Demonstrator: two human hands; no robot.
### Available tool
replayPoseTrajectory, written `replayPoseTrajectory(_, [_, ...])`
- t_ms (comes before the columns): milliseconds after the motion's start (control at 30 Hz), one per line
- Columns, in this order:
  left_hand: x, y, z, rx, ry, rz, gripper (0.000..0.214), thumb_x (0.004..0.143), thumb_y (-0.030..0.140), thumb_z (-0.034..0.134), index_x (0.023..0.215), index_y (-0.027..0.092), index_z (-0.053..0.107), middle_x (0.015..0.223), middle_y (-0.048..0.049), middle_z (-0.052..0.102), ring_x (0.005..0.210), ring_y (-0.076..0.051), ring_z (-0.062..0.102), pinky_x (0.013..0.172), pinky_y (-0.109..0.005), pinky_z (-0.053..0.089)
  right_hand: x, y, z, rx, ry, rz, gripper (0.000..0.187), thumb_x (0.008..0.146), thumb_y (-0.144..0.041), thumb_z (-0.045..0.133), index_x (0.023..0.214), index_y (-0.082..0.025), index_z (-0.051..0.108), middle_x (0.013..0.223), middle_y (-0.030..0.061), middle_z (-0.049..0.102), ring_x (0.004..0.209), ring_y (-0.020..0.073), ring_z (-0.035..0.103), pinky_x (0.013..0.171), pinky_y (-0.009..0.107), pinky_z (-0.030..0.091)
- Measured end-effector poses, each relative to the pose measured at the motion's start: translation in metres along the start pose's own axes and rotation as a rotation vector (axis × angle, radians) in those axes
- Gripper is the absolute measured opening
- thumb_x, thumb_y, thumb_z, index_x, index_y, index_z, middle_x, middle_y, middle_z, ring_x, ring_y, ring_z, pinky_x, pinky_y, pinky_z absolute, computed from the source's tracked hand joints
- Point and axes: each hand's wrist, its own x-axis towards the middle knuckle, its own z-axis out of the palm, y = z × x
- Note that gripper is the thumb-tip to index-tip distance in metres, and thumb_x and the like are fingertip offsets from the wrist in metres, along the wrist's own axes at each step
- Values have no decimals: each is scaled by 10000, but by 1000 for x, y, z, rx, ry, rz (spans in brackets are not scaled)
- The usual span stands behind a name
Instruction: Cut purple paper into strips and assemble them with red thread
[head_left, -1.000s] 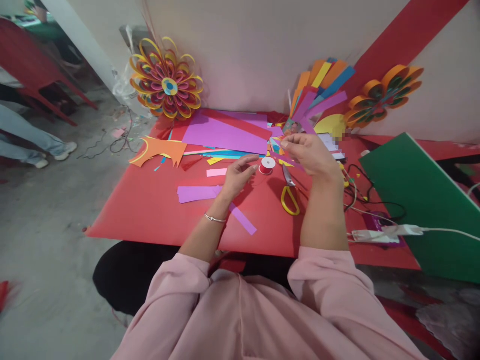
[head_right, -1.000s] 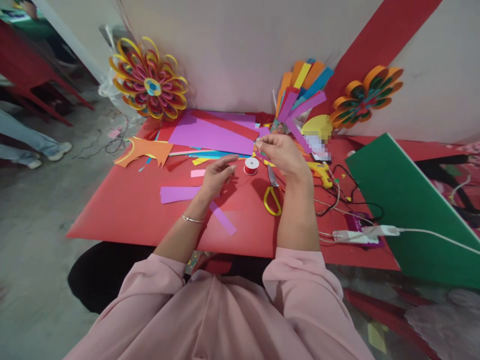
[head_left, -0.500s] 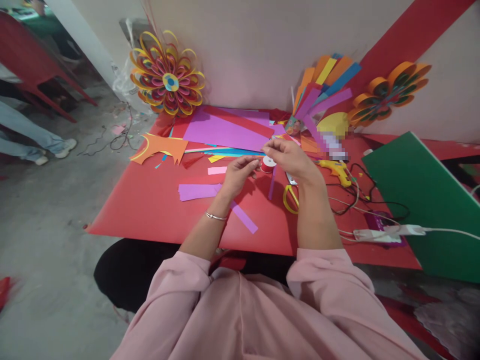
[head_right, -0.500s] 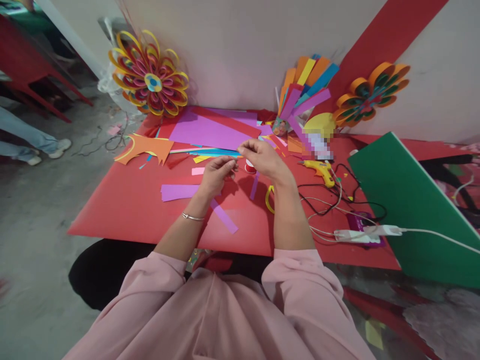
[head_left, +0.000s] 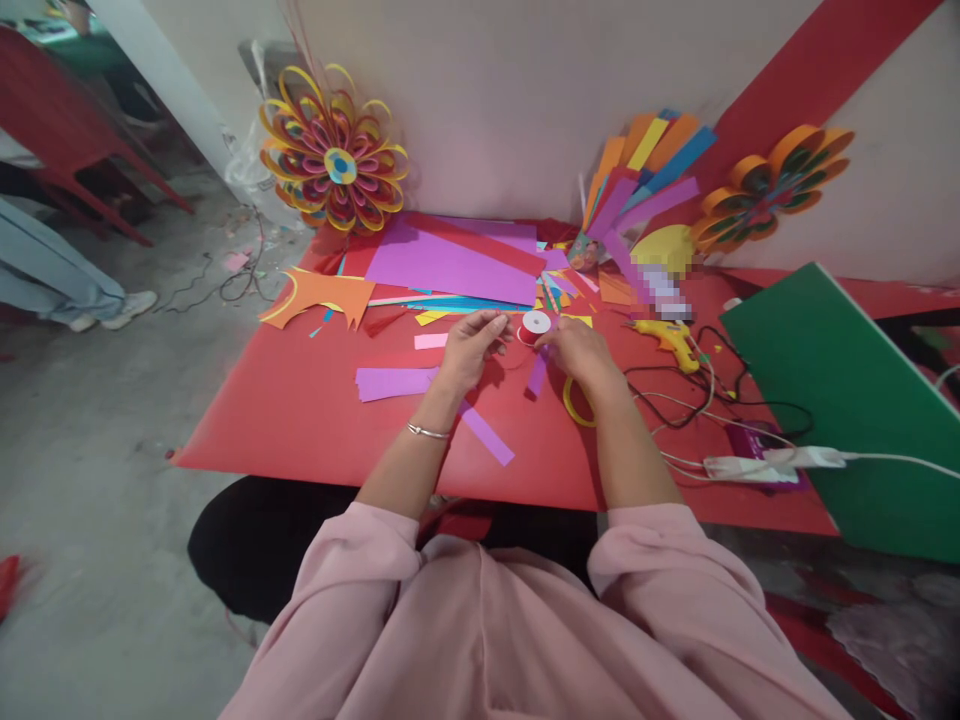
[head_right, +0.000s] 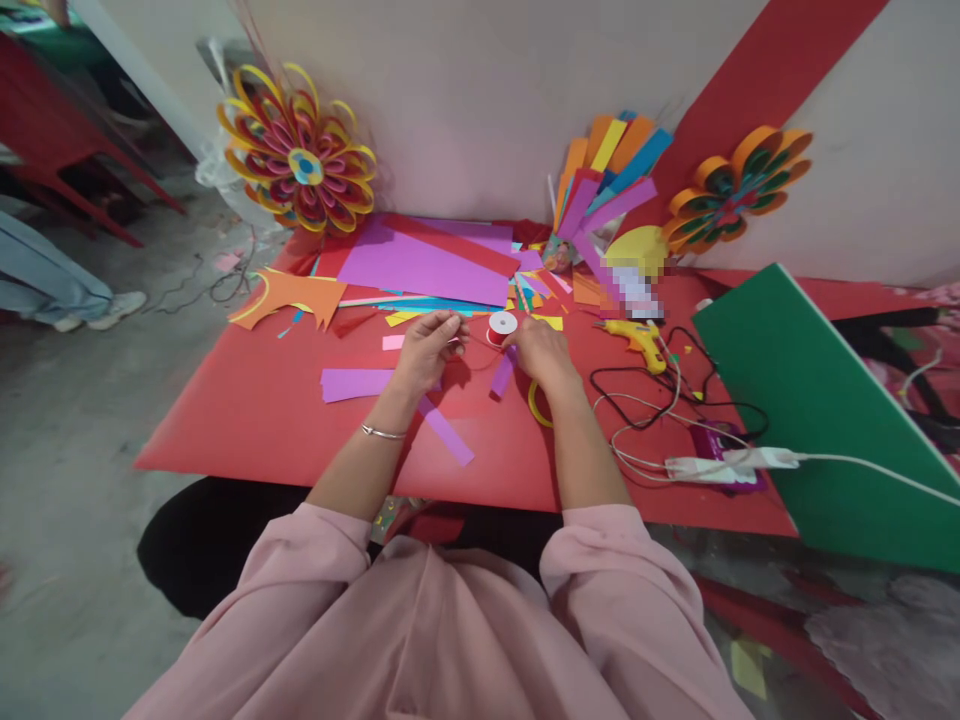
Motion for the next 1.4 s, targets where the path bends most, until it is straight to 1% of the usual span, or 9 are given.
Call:
replayPoseTrajectory(133, [1, 4, -3, -16, 12, 10, 321, 766, 443, 902, 803, 180, 722, 662, 12, 656, 540, -69, 564, 465, -194, 371, 0, 12, 0, 39, 106, -66, 225, 916, -158, 639, 959, -239, 844, 1051, 136, 722, 1051, 318, 620, 799, 403, 521])
replayPoseTrajectory(367, [7, 15, -19, -153, 34, 110, 383, 729, 489, 925, 786, 175, 714, 543, 54, 520, 474, -54, 454, 392, -175, 249, -1, 32, -32, 214, 336, -138, 205, 918, -186, 606, 935, -248, 801, 1140, 84, 785, 1116, 302, 677, 959, 451, 533])
replayPoseTrajectory(467, [9, 15, -22, -199, 64, 86, 388, 730, 486, 926, 782, 173, 703, 531, 62, 508, 458, -48, 439, 379, -161, 257, 17, 47, -38, 396, 550, 40, 138, 905, -238, 633, 943, -230, 766, 1003, 71, 796, 972, 279, 733, 929, 441, 566])
replayPoseTrajectory(533, [9, 13, -21, -206, 81, 61, 409, 686, 484, 955, 784, 171, 710, 576, 47, 571, 498, -51, 507, 410, -146, 345, 39, 59, -40, 566, 733, 220, 122, 891, -271, 654, 971, -209, 721, 950, 77, 775, 901, 272, 751, 859, 432, 601])
replayPoseTrajectory(600, [7, 8, -18, -201, 79, 39, 439, 626, 480, 990, 795, 173, 725, 706, 9, 680, 630, -81, 635, 485, -152, 462, 68, 70, -42, 772, 796, 331, 178, 930, -282, 595, 1072, -194, 656, 960, 91, 750, 862, 263, 768, 731, 402, 627])
replayPoseTrajectory(733, [4, -2, -9, -166, 29, 2, 434, 612, 475, 1000, 813, 180, 752, 974, -54, 773, 917, -168, 742, 604, -204, 577, 124, 86, -42, 928, 845, 375, 229, 986, -275, 504, 1190, -187, 561, 1122, 148, 716, 951, 252, 793, 705, 376, 650])
replayPoseTrajectory(933, [5, -9, -8, -109, -1, -8, 353, 694, 444, 960, 796, 171, 761, 1030, -90, 788, 934, -200, 747, 662, -259, 616, 172, 104, -29, 845, 882, 332, 225, 984, -229, 470, 1181, -170, 561, 1134, 159, 707, 1000, 249, 793, 760, 386, 670])
replayPoseTrajectory(1200, [5, -6, -6, -94, 8, -21, 354, 666, 439, 976, 774, 175, 765, 1019, -87, 793, 951, -197, 756, 671, -245, 619, 183, 128, -23, 742, 856, 315, 249, 1021, -266, 467, 1207, -164, 598, 1136, 166, 713, 996, 267, 789, 789, 433, 674])
replayPoseTrajectory(1400, [5, -2, -5, -63, 73, -3, 405, 590, 476, 1004, 776, 190, 786, 960, -63, 787, 879, -173, 740, 637, -239, 601, 177, 124, -27, 719, 787, 351, 267, 1022, -267, 483, 1227, -158, 615, 1120, 165, 736, 961, 271, 781, 811, 466, 661])
